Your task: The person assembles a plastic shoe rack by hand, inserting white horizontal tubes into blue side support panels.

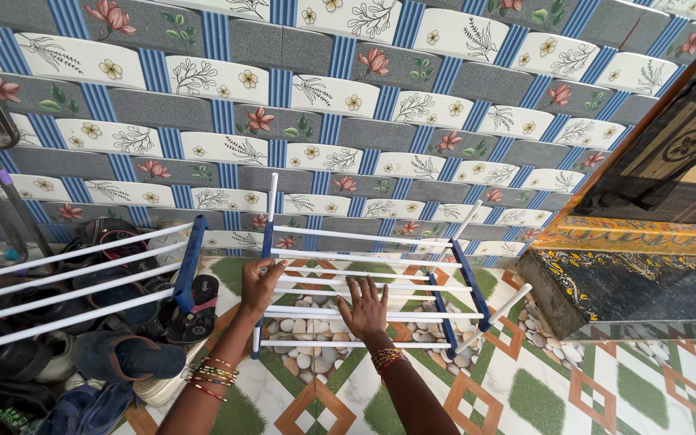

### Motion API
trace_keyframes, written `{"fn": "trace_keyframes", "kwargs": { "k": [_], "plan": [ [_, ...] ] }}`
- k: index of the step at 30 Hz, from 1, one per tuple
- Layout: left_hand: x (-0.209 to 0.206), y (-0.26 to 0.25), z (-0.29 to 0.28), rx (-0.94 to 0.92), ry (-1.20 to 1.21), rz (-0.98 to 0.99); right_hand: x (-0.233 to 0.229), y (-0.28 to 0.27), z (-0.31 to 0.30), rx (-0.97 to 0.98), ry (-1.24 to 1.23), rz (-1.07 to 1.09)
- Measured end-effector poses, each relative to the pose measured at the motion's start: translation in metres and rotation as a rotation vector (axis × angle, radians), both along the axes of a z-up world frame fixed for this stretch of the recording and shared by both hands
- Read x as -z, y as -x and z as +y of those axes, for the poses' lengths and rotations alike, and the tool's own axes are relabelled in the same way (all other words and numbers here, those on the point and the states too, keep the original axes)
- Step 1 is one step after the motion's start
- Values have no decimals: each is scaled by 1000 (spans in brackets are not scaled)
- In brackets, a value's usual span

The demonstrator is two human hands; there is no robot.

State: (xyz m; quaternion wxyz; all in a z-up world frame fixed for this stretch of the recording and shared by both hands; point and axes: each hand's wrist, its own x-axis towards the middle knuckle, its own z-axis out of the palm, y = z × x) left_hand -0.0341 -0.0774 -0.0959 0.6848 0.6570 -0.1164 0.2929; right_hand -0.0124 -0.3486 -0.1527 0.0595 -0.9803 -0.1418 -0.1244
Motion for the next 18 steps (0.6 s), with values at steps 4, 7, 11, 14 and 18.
{"fn": "trace_keyframes", "kwargs": {
  "k": [4, 7, 11, 14, 18],
  "plan": [
    [-21, 30, -43, -531, -23, -55, -2, 2, 0, 7, -6, 20],
    [-42, 40, -80, -797, -14, -159, -3, -1, -2, 1, 17, 24],
    [-45, 31, -83, -927, -15, -75, 0, 0, -1, 5, 8, 23],
    [-38, 13, -68, -971, -85, 112, 2, -2, -2, 4, 16, 12],
    [-26, 12, -50, -738, -75, 3, 1, -2, 0, 10, 6, 5]
  ]
}}
